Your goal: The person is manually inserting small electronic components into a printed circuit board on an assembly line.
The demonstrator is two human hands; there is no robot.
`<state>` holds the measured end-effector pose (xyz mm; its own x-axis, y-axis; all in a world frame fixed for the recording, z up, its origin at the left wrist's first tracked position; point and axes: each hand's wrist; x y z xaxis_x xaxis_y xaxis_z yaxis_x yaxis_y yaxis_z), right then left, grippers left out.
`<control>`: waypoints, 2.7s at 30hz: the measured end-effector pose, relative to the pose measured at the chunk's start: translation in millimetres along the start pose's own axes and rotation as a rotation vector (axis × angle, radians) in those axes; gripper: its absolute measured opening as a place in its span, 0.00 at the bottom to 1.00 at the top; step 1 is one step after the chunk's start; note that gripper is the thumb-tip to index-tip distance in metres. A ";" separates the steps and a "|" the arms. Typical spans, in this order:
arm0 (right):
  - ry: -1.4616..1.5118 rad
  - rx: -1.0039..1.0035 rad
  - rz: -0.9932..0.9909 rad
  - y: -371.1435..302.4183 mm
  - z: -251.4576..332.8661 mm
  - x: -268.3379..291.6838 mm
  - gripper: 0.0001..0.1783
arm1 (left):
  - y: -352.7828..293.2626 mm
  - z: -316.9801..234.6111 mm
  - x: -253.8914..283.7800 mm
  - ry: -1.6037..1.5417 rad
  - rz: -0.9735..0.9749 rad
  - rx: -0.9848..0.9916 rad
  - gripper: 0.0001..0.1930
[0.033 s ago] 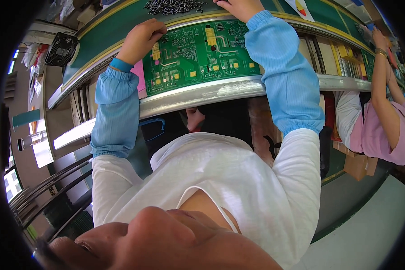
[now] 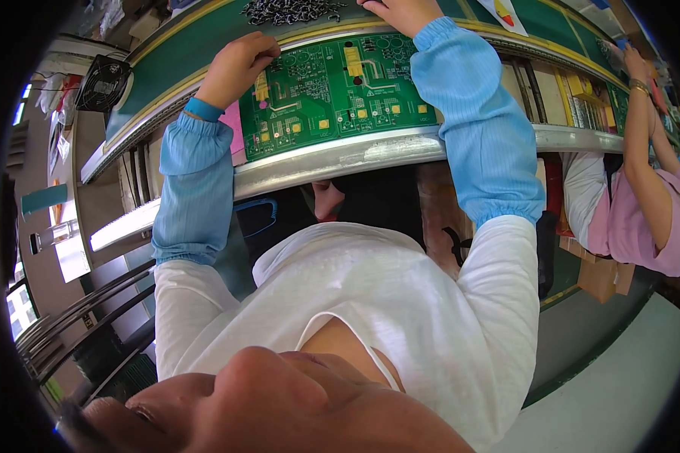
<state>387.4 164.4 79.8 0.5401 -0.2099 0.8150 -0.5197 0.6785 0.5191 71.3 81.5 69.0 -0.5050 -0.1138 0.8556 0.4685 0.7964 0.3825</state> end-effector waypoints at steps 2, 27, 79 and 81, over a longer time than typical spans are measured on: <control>-0.033 -0.023 0.012 -1.2 2.6 5.2 0.07 | 1.7 -1.0 -2.5 -0.008 -0.001 -0.004 0.05; -0.012 0.015 0.033 -0.3 0.1 7.3 0.07 | 5.3 6.9 -6.4 -0.011 0.042 -0.072 0.05; -0.133 0.126 0.130 -32.2 19.0 -5.3 0.08 | 13.1 60.4 -19.7 0.078 -0.425 0.173 0.07; -0.201 0.190 0.123 -33.0 16.6 -6.8 0.08 | 12.5 55.4 -18.9 -0.061 -0.404 0.146 0.07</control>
<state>389.9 131.7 61.4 0.3336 -0.2823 0.8995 -0.6978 0.5676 0.4369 46.5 126.5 38.3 -0.6707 -0.4017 0.6236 0.1196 0.7711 0.6253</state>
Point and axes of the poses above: each hand's wrist, its own y-axis towards the middle knuckle, its own x-axis out of the back of the hand, z = x × y, and after that the axes turned 6 degrees about -z, right-handed
